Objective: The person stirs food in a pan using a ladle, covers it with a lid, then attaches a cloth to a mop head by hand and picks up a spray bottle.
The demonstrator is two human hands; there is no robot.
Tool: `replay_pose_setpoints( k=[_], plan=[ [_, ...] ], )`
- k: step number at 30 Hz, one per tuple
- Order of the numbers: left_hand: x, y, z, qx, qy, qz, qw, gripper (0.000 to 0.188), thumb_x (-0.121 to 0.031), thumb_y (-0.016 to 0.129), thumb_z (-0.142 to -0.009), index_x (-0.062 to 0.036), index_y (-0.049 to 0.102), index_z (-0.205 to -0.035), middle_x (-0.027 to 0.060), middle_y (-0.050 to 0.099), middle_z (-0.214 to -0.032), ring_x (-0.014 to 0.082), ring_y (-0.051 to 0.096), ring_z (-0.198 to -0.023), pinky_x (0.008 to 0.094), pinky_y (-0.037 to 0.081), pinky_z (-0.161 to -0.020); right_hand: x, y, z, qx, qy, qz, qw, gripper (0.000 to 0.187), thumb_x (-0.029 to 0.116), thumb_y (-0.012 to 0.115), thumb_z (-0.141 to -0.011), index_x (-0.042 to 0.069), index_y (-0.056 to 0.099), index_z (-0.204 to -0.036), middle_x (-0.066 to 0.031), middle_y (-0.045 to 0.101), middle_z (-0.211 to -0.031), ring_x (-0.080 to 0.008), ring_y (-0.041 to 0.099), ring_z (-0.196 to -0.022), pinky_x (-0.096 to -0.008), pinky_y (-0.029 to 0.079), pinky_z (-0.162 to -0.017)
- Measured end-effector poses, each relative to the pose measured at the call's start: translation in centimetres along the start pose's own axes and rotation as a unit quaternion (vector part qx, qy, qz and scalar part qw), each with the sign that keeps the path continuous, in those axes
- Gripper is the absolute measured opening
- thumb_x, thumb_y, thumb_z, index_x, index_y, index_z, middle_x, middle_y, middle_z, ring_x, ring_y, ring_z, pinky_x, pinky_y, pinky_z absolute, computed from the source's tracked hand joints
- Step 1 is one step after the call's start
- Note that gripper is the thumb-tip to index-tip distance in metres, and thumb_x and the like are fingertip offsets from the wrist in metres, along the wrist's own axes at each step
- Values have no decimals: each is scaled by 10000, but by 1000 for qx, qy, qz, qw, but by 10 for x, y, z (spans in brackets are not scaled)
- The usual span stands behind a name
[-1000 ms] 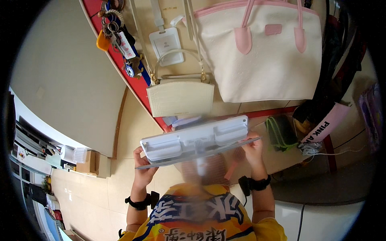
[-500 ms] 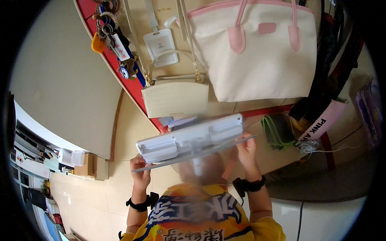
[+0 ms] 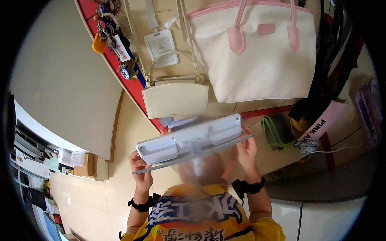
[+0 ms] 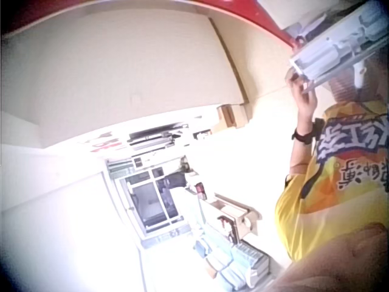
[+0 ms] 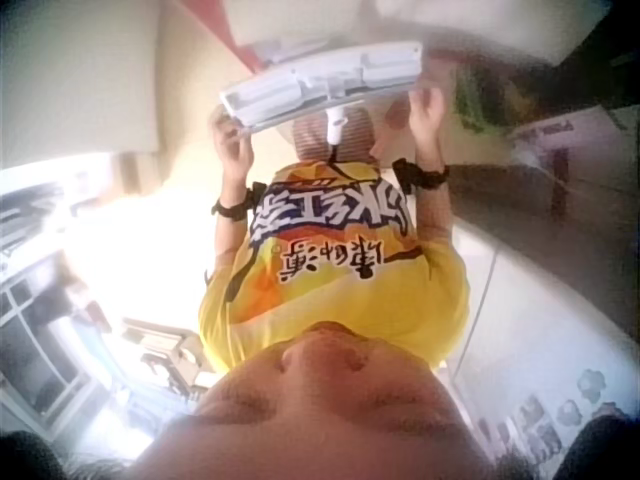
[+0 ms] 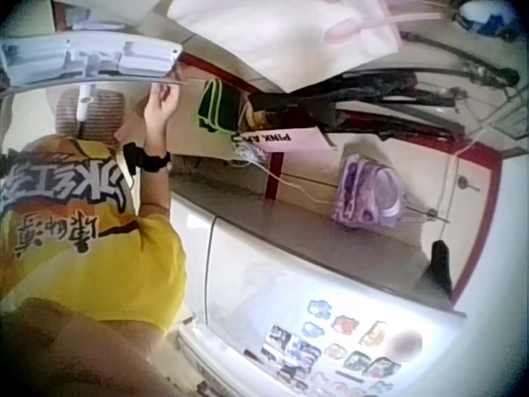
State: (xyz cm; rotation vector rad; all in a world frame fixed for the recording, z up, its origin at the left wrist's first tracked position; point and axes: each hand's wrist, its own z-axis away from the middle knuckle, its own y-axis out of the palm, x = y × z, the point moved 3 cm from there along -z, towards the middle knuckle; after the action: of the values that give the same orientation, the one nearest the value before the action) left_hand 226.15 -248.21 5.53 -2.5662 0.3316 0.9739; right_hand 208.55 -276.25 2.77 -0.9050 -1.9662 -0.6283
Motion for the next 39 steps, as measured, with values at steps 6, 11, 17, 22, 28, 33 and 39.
replay_pose_setpoints(
  k=[6,11,17,22,28,33,39],
  plan=[
    [-4,-2,7,-44,23,-101,994,133,5,511,-719,-64,414,-778,128,398,-990,220,429,-868,316,361,-763,-4,0,2,-43,-31,76,996,93,42,521,-782,30,458,-848,-75,443,-1019,-123,437,-887,-247,360,-767],
    [-8,-2,9,-51,45,-186,980,162,10,523,-692,-56,412,-790,122,418,-905,227,415,-842,311,363,-731,-13,-3,8,-61,-43,103,992,90,31,508,-789,21,455,-861,-40,463,-895,-90,439,-778,-209,366,-701],
    [-8,2,15,-75,28,-171,982,123,-44,548,-701,-50,444,-766,121,414,-901,217,412,-847,304,361,-746,-11,-3,8,-92,-37,73,992,91,17,507,-783,13,456,-859,-64,488,-920,-102,453,-799,-217,364,-722],
    [-13,5,12,-86,26,-174,981,129,-47,555,-703,-50,441,-765,119,413,-919,216,419,-856,304,363,-756,-6,2,3,-105,-20,84,991,106,2,516,-763,15,457,-850,-66,485,-910,-113,452,-813,-233,363,-738],
    [-6,9,8,-96,-9,-166,981,144,-73,557,-726,-42,419,-756,121,405,-947,221,426,-879,308,362,-778,-18,2,-3,-180,-16,61,982,126,-4,515,-765,23,445,-866,-45,483,-849,-102,459,-773,-216,367,-711],
    [1,12,6,-169,2,-137,976,186,-36,600,-667,-37,432,-746,155,470,-975,257,529,-814,318,435,-699,-23,6,-7,-162,-28,117,979,126,17,528,-771,34,447,-866,-33,479,-794,-88,462,-736,-207,380,-671],
    [8,16,10,-166,-16,11,986,193,-41,566,-734,-27,382,-790,198,483,-1009,262,561,-853,338,468,-730,-16,7,-12,-118,-21,55,991,262,43,535,-779,-7,446,-1020,-81,515,-942,-131,493,-848,-239,380,-775]
  ],
)
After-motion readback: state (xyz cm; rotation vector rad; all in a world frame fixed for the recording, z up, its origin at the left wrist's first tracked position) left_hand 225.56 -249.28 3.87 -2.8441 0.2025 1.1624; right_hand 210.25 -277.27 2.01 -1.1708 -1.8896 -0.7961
